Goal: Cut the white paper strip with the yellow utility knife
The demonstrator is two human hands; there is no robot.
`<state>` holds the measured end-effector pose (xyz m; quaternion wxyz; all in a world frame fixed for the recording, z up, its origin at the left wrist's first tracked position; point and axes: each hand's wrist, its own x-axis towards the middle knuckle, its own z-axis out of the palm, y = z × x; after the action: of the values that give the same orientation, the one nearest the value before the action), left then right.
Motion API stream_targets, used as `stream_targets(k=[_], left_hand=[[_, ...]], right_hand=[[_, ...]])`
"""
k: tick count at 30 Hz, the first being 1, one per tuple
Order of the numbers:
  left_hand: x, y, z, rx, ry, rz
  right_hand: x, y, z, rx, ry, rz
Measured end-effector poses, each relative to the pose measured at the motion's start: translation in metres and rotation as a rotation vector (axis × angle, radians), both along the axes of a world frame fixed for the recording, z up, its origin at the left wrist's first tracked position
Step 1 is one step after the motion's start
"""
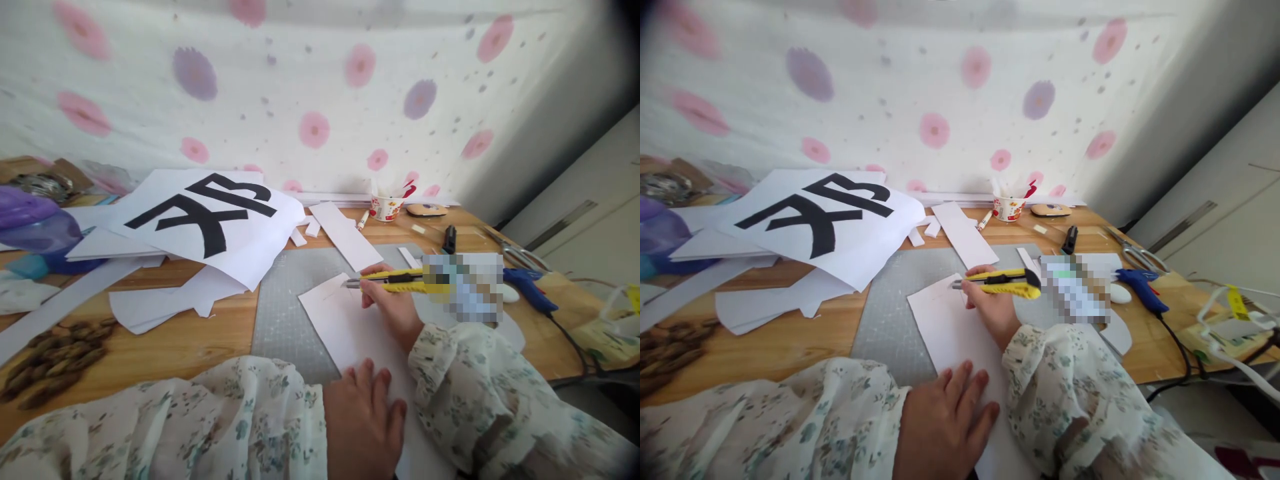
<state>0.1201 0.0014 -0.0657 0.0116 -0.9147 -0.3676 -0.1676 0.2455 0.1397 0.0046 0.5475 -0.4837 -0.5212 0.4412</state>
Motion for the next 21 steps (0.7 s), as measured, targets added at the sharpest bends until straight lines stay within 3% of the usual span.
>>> stream_targets(k=[6,12,17,21], left_hand=[[0.000,0.000,-0.015,0.068,-0.077,0.027],[-0.006,-0.004,-0.033,-0.006,-0.089,0.005],[0.003,-0.009,-0.054,0.004,-0.148,0.078],[0.010,-0.012,-0.061,0.029,-0.148,0.109]], right_hand=[[0.001,-0.006,-0.009,0.026,-0.254,0.057],[0.000,-0.014,0.000,0.049,-0.521,0.015],[-0.002,-0.015,-0.001,0.065,-0.569,0.008],[-0.002,-0.016,-0.004,0.066,-0.593,0.001]])
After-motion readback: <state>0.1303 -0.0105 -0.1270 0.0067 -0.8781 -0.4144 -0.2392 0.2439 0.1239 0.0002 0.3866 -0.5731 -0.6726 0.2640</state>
